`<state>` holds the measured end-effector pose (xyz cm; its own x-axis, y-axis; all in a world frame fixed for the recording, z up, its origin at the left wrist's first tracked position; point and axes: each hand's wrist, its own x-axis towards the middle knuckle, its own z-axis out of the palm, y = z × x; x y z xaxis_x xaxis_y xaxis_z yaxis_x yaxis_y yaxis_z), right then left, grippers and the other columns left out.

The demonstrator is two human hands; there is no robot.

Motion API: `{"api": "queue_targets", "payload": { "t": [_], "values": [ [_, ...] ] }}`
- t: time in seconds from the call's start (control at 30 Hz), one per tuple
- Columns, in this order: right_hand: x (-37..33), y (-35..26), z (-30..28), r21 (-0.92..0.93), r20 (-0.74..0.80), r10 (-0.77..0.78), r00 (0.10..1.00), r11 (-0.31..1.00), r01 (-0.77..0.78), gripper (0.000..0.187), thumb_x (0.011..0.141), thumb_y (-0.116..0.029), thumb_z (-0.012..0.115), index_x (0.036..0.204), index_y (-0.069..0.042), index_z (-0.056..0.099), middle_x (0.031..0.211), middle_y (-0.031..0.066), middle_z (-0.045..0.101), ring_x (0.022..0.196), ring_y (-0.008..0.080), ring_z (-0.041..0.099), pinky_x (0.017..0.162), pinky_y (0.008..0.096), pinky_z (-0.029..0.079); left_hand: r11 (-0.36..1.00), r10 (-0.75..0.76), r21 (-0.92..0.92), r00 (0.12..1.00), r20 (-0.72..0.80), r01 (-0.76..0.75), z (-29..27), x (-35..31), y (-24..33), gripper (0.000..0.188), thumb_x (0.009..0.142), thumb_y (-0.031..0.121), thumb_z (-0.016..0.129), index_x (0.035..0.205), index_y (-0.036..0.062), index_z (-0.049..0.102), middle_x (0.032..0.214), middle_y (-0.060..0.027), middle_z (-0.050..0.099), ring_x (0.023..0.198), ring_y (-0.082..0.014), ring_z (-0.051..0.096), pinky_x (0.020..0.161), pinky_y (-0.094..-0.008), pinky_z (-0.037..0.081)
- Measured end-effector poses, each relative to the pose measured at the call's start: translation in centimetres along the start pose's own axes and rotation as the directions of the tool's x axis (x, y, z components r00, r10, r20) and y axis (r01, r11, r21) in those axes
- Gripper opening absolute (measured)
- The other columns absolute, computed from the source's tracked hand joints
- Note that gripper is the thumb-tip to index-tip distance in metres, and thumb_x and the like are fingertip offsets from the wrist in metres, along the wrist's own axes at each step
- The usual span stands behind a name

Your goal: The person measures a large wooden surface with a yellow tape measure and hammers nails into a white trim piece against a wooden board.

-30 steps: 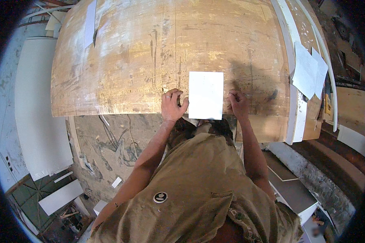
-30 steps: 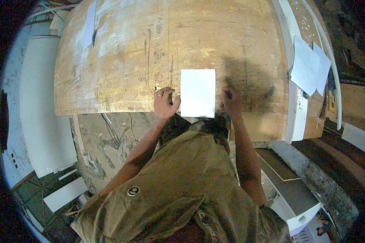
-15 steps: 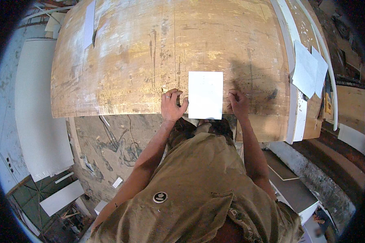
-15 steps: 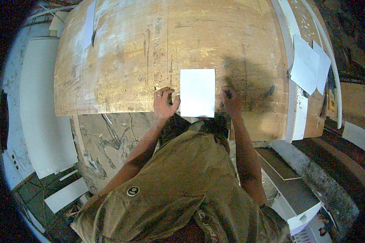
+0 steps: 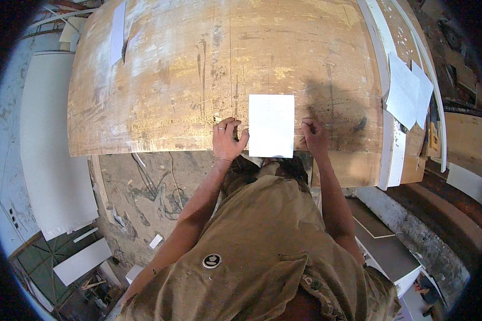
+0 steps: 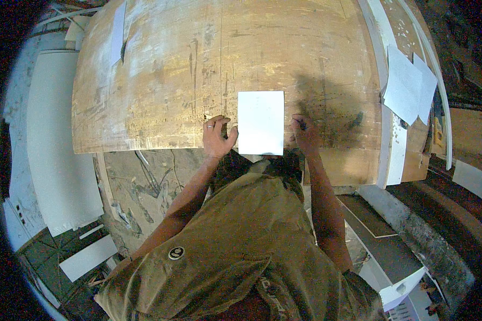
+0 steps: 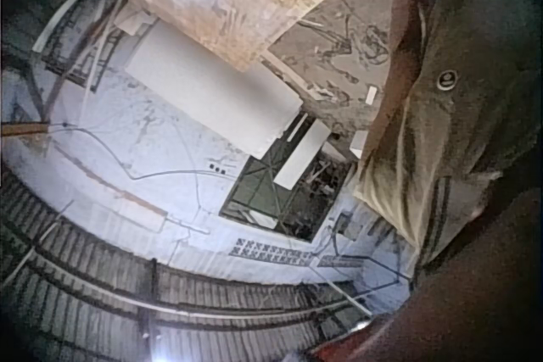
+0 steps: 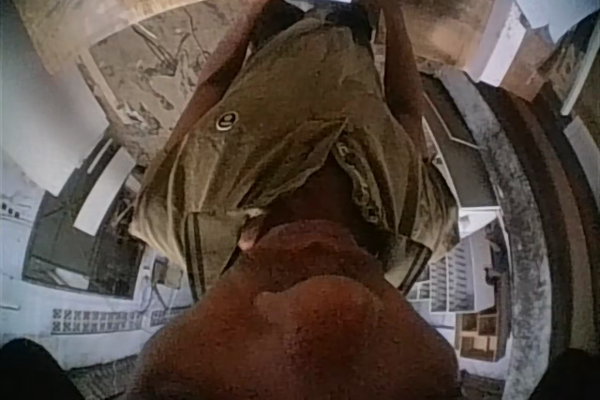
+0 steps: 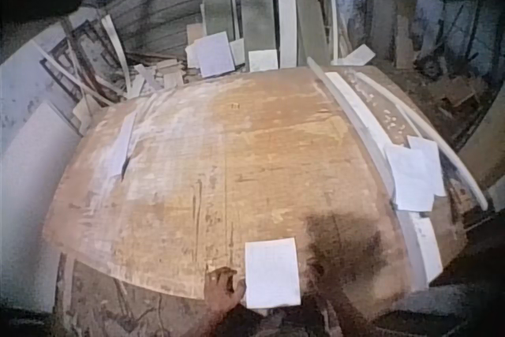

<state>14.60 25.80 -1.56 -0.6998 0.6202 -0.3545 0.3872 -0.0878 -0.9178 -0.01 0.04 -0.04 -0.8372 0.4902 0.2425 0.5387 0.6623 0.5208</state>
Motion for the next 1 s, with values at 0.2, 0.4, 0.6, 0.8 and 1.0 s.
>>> {"api": "queue_targets", "payload": {
  "t": [0.2,0.4,0.6,0.8,1.0],
  "values": [
    [0.2,0.29,-0.01,0.033,0.012,0.009,1.0,0.999,-0.009,0.021,0.094,-0.014,0.062,0.109,0.0,0.067,0.084,0.0085,0.07,0.063,0.0108,0.066,0.047,0.0256,0.053,1.0,-0.006,-0.013,1.0,0.001,0.006,-0.1,0.0,0.18,0.031,0.077,0.026,0.073,0.102,0.0087,0.068,0.115,-0.012,0.06,0.109,-0.0329,0.054,0.091,-0.0442,0.048],
    [0.0,0.06,-0.01,0.044,0.013,0.03,0.999,0.999,-0.031,0.022,0.094,-0.014,0.062,0.11,0.0,0.067,0.084,0.0081,0.069,0.067,0.0111,0.066,0.048,0.0256,0.054,1.0,0.008,-0.012,1.0,-0.017,-0.009,-0.09,0.05,0.17,0.031,0.077,0.025,0.072,0.102,0.0086,0.067,0.114,-0.0118,0.06,0.108,-0.0328,0.055,0.091,-0.044,0.048],
    [0.07,0.34,-0.01,0.058,0.013,-0.02,1.0,0.998,0.019,0.022,0.093,-0.013,0.061,0.11,0.0,0.066,0.084,0.0084,0.069,0.067,0.0117,0.066,0.049,0.0257,0.054,1.0,0.02,0.016,1.0,-0.01,-0.02,-0.11,0.1,0.23,0.031,0.077,0.027,0.072,0.103,0.0106,0.067,0.112,-0.0103,0.059,0.103,-0.0327,0.054,0.088,-0.0441,0.048],
    [0.2,0.56,-0.07,0.044,0.021,-0.045,0.999,0.998,0.044,0.021,0.093,-0.011,0.059,0.109,0.0,0.066,0.084,0.0085,0.068,0.068,0.0118,0.066,0.048,0.0258,0.054,1.0,-0.009,0.009,1.0,0.017,0.009,-0.14,0.1,0.33,0.032,0.077,0.027,0.071,0.103,0.0094,0.066,0.113,-0.0114,0.06,0.107,-0.0332,0.054,0.09,-0.0447,0.048],
    [-0.03,-0.11,0.01,0.028,0.019,-0.028,0.999,0.999,0.027,0.02,0.093,-0.012,0.06,0.109,-0.001,0.065,0.083,0.0081,0.068,0.069,0.0116,0.067,0.047,0.0254,0.053,1.0,0.021,0.011,1.0,-0.006,-0.021,-0.01,0.17,0.22,0.032,0.078,0.028,0.072,0.103,0.0098,0.066,0.112,-0.0108,0.059,0.104,-0.0329,0.054,0.089,-0.0442,0.048]
  ]
}}
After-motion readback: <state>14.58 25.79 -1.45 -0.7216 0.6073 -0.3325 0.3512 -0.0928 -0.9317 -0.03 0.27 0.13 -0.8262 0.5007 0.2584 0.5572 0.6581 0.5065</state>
